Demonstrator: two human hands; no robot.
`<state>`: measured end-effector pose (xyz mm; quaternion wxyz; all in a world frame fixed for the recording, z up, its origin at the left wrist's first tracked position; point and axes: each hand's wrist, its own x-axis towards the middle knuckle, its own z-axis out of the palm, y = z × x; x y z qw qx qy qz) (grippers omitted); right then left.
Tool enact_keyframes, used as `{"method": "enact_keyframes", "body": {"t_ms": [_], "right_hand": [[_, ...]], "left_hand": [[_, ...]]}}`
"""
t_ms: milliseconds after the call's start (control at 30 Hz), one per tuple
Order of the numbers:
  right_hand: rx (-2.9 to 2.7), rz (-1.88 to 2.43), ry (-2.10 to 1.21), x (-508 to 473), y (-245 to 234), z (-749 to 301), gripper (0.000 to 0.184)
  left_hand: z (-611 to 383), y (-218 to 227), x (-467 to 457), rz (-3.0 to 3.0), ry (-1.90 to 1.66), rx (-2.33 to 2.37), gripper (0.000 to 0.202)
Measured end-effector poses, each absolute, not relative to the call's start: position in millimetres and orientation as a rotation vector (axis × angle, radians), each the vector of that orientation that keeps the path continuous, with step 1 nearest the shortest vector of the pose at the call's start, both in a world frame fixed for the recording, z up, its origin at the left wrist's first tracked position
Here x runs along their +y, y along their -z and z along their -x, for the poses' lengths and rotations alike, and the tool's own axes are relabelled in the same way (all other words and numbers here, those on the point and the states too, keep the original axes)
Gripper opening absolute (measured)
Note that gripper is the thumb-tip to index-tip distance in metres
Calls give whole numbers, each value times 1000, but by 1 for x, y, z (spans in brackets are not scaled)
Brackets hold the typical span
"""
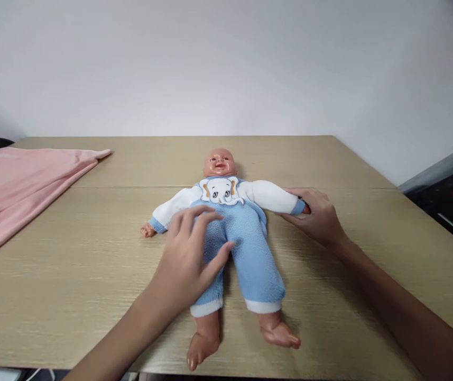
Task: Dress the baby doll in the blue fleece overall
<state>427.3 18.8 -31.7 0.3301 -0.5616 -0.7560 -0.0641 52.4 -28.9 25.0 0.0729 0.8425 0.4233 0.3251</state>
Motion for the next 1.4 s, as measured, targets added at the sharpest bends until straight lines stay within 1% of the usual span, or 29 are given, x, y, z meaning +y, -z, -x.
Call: {"method": "enact_keyframes", "body": {"t_ms": [100, 133, 200, 233, 267, 333, 400, 500, 600, 700, 767, 867, 967, 1067, 1267, 1400], "right_hand": [[-1979, 1455, 441, 9, 21, -418, 36], [-1977, 1438, 504, 7, 18, -415, 34], [-1975, 1402, 560, 5, 16, -410, 35], [-1969, 1394, 560, 4, 16, -408, 35], [-1954, 1394, 553, 4, 16, -407, 35], [-1896, 1393, 549, 2, 17, -407, 37], [-1760, 1377, 572, 0, 19, -407, 43], [-1500, 1294, 557, -3, 21, -410, 44], [-1393, 1200, 443, -1, 26, -411, 37], [-1435, 1161, 246, 1, 35, -410, 36], [-1492, 1183, 58, 0, 42, -406, 35], [-1605, 1224, -188, -6, 49, -398, 33], [-1697, 1202, -317, -12, 51, -388, 36], [-1708, 1193, -425, -16, 49, -376, 34], [-1652, 1141, -618, -13, 30, -340, 30], [-1617, 1074, -720, -5, 12, -311, 29]], "left_hand": [[-101, -40, 28, -2665, -757, 1106, 48], [-118, -43, 46, -2705, -688, 1072, 56], [-151, -48, 81, -2806, -529, 968, 74], [-166, -49, 96, -2873, -424, 891, 77], [-180, -52, 109, -2936, -303, 817, 74], [-202, -56, 129, -3006, -99, 674, 60], [-213, -62, 144, -3020, -64, 586, 48], [-215, -69, 162, -2944, -318, 568, 42], [-206, -78, 180, -2735, -698, 566, 46], [-197, -86, 193, -2475, -1008, 480, 46], [-189, -90, 196, -2307, -1138, 440, 44], [-175, -90, 192, -2077, -1242, 423, 44], [-155, -83, 182, -1851, -1307, 428, 53], [-129, -67, 178, -1671, -1352, 455, 54], [-74, -32, 186, -1545, -1536, 552, 54], [-48, -17, 186, -1530, -1509, 564, 55]]}}
